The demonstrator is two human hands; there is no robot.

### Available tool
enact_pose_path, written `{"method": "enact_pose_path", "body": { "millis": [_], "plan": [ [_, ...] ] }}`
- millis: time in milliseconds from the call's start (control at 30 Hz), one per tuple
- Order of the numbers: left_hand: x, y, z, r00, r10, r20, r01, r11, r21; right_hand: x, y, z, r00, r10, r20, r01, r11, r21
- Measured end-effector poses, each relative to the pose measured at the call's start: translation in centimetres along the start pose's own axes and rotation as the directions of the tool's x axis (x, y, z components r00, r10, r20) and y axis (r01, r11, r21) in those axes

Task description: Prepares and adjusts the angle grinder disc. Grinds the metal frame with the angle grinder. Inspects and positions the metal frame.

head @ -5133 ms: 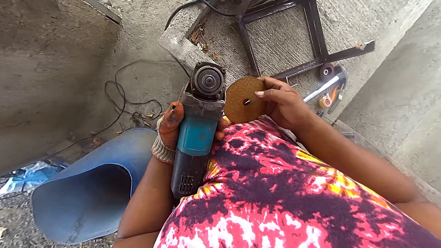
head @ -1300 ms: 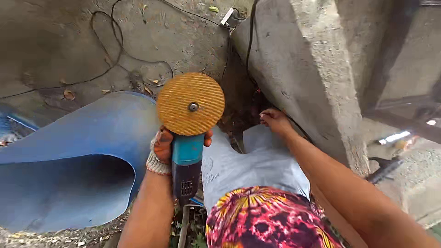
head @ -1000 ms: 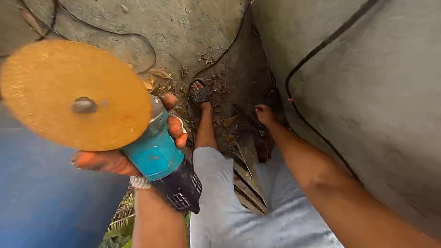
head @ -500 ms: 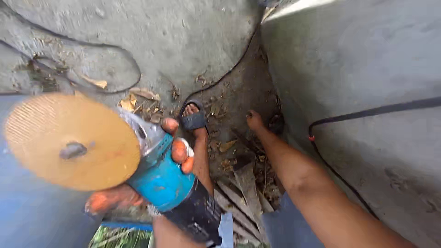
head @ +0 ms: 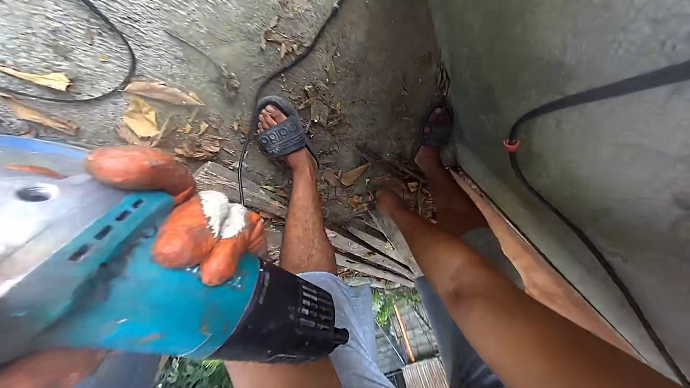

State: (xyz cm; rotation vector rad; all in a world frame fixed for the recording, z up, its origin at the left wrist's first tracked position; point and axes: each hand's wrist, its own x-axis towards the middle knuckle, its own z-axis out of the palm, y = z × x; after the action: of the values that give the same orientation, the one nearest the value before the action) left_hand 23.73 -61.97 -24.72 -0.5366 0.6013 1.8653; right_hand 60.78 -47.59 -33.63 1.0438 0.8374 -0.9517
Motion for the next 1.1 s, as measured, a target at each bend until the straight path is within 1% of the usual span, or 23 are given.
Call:
{"method": "enact_pose_path", "body": {
  "millis": [33,133,167,200,233,300,367,400,433,467,500,533,600,667,733,800,867,900,933,967,1033,1067,1100],
  "plan": [
    [0.1,-0.2,0.3,0.999,0.022,-0.029,-0.022,1.0,0.012,0.3,0.7,1.8,0.999,0.012,0.039,-0.013,1.0,0.003],
    [0.4,0.9,-1.7,0.973,-0.157,0.169,0.161,0.987,-0.01,-0.1,1.6,4.4,0.995,0.041,0.093,-0.045,0.998,0.05],
    [0.6,1.0,-1.0,0.975,-0.207,0.082,0.205,0.978,0.036,-0.2,1.7,4.5,0.996,0.041,0.083,-0.049,0.994,0.094],
    [0.7,1.2,0.1,0.956,-0.279,-0.088,0.288,0.951,0.114,-0.1,1.8,4.2,0.998,0.039,0.047,-0.046,0.987,0.155],
    [0.7,1.2,0.6,0.944,-0.277,-0.178,0.31,0.931,0.193,0.0,1.7,3.5,0.999,0.039,-0.006,-0.037,0.971,0.238],
    [1.1,0.5,1.3,0.956,-0.241,-0.169,0.282,0.915,0.289,0.4,1.5,0.8,0.98,0.054,-0.191,0.033,0.904,0.425],
    [2.3,-0.8,2.3,0.978,-0.207,-0.023,0.207,0.95,0.234,1.6,1.2,-3.4,0.891,0.125,-0.437,0.183,0.781,0.597],
    [3.4,-1.4,2.1,0.956,-0.229,0.181,0.217,0.972,0.086,2.9,1.2,-5.7,0.818,0.168,-0.55,0.285,0.711,0.643],
    [4.3,-1.9,1.8,0.888,-0.284,0.361,0.317,0.948,-0.034,3.8,1.2,-8.6,0.745,0.217,-0.631,0.381,0.638,0.67],
    [4.8,-2.3,3.5,0.88,-0.333,0.339,0.387,0.917,-0.103,4.8,1.1,-11.5,0.678,0.281,-0.679,0.475,0.537,0.697],
    [4.7,-2.6,6.0,0.909,-0.37,0.191,0.396,0.911,-0.116,5.6,1.1,-14.4,0.625,0.367,-0.689,0.551,0.417,0.723],
    [4.5,-2.9,8.3,0.94,-0.341,0.017,0.341,0.936,-0.084,6.3,1.0,-17.0,0.605,0.447,-0.659,0.587,0.309,0.748],
    [4.8,-3.5,10.5,0.97,-0.239,-0.039,0.239,0.971,-0.014,6.9,0.5,-20.8,0.635,0.551,-0.541,0.564,0.148,0.812],
    [5.5,-4.3,11.3,0.991,-0.135,0.025,0.134,0.99,0.038,5.6,-0.7,-22.5,0.657,0.582,-0.479,0.484,0.162,0.86],
    [6.8,-4.9,12.2,0.989,-0.108,0.101,0.106,0.994,0.023,-1.2,-3.2,-24.2,0.746,0.549,-0.376,0.323,0.194,0.926],
    [8.5,-6.6,15.4,0.999,-0.032,0.024,0.032,0.999,0.024,-5.9,-5.1,-25.3,0.759,0.558,-0.335,0.253,0.222,0.942],
    [7.9,-6.4,15.1,0.992,-0.099,0.073,0.103,0.993,-0.059,-5.0,-4.1,-25.2,0.76,0.537,-0.366,0.247,0.283,0.927],
    [7.7,-6.4,14.8,0.987,-0.12,0.11,0.129,0.988,-0.08,-2.0,-3.0,-24.3,0.719,0.541,-0.437,0.298,0.328,0.896],
    [7.5,-6.5,14.7,0.983,-0.122,0.137,0.133,0.989,-0.071,2.9,-2.6,-22.7,0.514,0.633,-0.579,0.429,0.395,0.813],
    [7.3,-6.7,14.8,0.983,-0.118,0.144,0.126,0.991,-0.05,4.8,-2.0,-22.4,0.542,0.595,-0.593,0.484,0.356,0.799],
    [7.2,-7.2,15.1,0.981,-0.106,0.163,0.108,0.994,-0.009,3.0,-2.2,-21.9,0.674,0.468,-0.572,0.494,0.29,0.82],
    [7.0,-7.5,15.3,0.978,-0.118,0.174,0.119,0.993,0.002,0.9,-2.3,-20.8,0.699,0.408,-0.587,0.489,0.326,0.809],
    [6.5,-7.7,15.7,0.973,-0.132,0.188,0.134,0.991,0.003,-1.3,-2.0,-19.2,0.696,0.333,-0.636,0.49,0.426,0.76]
  ]
}}
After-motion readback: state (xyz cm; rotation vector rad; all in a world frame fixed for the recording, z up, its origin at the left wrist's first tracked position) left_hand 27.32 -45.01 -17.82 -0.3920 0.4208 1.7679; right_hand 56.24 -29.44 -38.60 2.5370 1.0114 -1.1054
